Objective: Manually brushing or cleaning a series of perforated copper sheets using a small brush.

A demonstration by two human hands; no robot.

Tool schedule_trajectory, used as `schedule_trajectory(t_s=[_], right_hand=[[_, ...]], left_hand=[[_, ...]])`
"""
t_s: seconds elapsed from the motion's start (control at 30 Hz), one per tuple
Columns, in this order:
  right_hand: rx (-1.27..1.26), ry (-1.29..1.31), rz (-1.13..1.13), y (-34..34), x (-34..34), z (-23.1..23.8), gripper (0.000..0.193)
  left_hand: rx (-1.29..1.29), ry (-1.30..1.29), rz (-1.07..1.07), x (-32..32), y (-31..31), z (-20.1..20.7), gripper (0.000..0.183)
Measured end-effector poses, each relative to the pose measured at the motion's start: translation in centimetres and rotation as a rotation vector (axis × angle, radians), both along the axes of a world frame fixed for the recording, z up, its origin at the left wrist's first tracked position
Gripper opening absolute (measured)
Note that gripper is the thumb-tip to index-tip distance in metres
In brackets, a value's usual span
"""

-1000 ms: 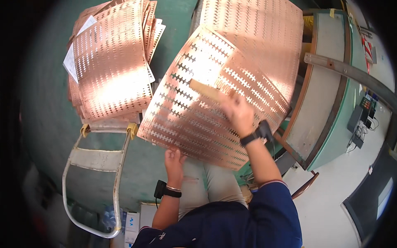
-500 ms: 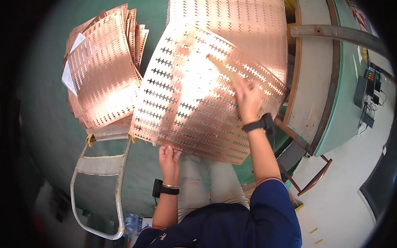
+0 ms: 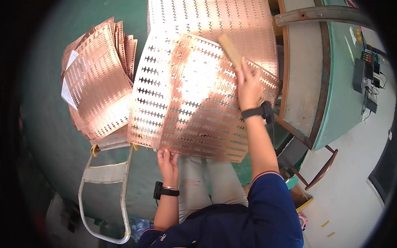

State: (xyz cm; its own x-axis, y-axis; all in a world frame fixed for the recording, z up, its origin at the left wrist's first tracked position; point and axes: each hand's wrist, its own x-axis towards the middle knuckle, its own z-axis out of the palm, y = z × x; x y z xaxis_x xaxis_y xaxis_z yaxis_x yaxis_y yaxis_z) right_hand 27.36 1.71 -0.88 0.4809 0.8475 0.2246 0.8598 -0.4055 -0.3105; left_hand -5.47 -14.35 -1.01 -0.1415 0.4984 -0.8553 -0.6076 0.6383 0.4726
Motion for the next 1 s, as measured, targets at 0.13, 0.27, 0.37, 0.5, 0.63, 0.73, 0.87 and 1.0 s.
schedule_trajectory(t_s=[0.13,0.27,0.37,0.5,0.63,0.73,0.87,1.0], right_hand=[[-0.097,0.076,0.284,-5.7,-4.1,0.4,0.032],[-0.064,0.128,-0.092,-4.3,-0.7,0.8,0.038],[0.022,0.262,-0.104,-5.3,0.4,1.9,0.041],[0.007,0.482,-0.040,-8.1,0.3,4.3,0.044],[-0.048,1.520,-0.397,-8.8,1.4,9.9,0.055],[-0.036,1.842,-0.453,-6.7,-0.3,15.1,0.052],[-0.016,1.686,-0.297,-8.8,1.4,16.8,0.042],[-0.132,1.177,-0.260,-7.7,2.3,18.7,0.024]], left_hand=[[0.004,-0.021,0.033,0.3,0.3,0.4,0.006],[-0.017,-0.109,0.054,0.4,-0.4,0.3,0.011],[-0.068,-0.220,0.009,1.8,-0.9,0.6,0.015],[-0.100,-0.255,-0.048,3.0,-2.1,0.4,0.018],[-0.006,-0.238,-0.063,2.5,-2.0,2.2,0.017],[0.097,-0.274,-0.043,1.6,-1.3,4.2,0.021],[0.230,-0.340,-0.052,-1.6,-1.4,4.6,0.029],[0.303,-0.304,-0.052,-4.5,-1.4,7.8,0.041]])
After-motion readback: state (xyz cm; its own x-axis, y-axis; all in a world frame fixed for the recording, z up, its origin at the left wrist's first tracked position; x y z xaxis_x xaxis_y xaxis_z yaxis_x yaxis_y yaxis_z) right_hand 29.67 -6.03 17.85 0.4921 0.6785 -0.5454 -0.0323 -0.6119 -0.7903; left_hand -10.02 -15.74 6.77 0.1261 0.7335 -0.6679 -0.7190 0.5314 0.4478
